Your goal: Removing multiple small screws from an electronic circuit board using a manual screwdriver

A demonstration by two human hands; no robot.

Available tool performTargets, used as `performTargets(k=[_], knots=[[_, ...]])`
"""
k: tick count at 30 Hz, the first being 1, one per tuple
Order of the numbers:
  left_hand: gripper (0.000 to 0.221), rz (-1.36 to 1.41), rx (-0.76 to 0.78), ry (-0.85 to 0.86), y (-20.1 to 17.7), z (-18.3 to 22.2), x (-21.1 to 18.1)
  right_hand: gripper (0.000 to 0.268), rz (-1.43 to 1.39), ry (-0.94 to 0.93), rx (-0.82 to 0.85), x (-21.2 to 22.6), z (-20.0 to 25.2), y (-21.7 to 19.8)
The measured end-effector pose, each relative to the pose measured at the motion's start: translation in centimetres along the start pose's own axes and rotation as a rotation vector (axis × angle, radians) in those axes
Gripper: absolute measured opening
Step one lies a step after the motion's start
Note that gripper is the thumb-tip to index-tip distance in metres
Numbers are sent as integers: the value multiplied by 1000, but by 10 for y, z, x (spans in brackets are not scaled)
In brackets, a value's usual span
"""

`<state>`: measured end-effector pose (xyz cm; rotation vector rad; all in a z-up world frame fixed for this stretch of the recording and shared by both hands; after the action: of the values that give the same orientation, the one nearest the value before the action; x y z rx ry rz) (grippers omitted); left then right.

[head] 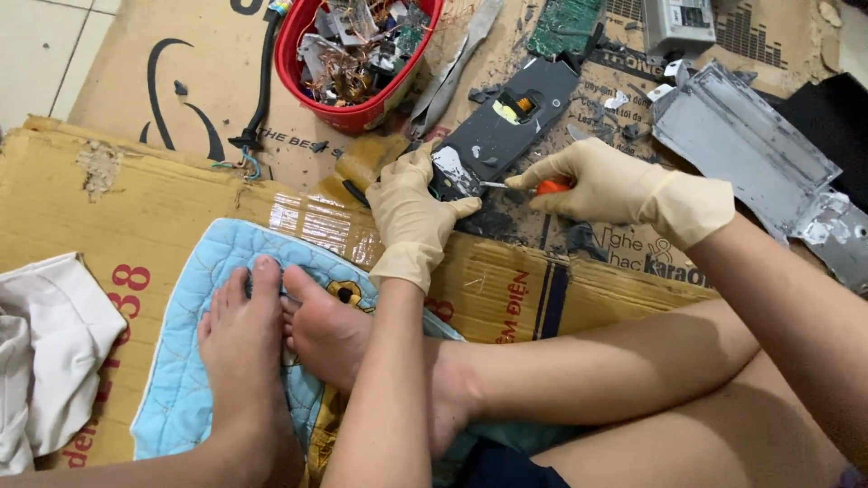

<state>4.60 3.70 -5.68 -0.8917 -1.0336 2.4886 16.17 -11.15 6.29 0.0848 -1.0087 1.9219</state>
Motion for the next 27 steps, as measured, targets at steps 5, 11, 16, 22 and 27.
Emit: performTargets(k=[5, 11, 16, 22, 27], knots=[[112, 1, -34, -7, 1, -4, 2, 35, 63, -144, -13, -11, -40, -2], [118, 32, 43, 20, -4, 3, -3, 34, -62, 7, 21, 7, -9, 3], [108, -11, 14, 11, -3, 4, -7, 35, -51, 55, -3, 6, -5, 3], [113, 34, 25, 8, 1, 0, -4, 40, -37, 32, -18, -14, -24, 18], [98, -54, 51, -22, -10, 11, -8, 28, -119, -79, -132, 0, -70, 57]])
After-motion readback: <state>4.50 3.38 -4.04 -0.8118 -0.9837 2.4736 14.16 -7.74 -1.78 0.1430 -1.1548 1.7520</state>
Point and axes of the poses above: each hand's wrist, its own z-axis away from the middle knuckle, its own y-axis out of the palm, x = y × z, the point moved 6 cm from there along -z, towards the middle knuckle, and after that the axes turned 5 degrees about x, right-handed, at the moved point
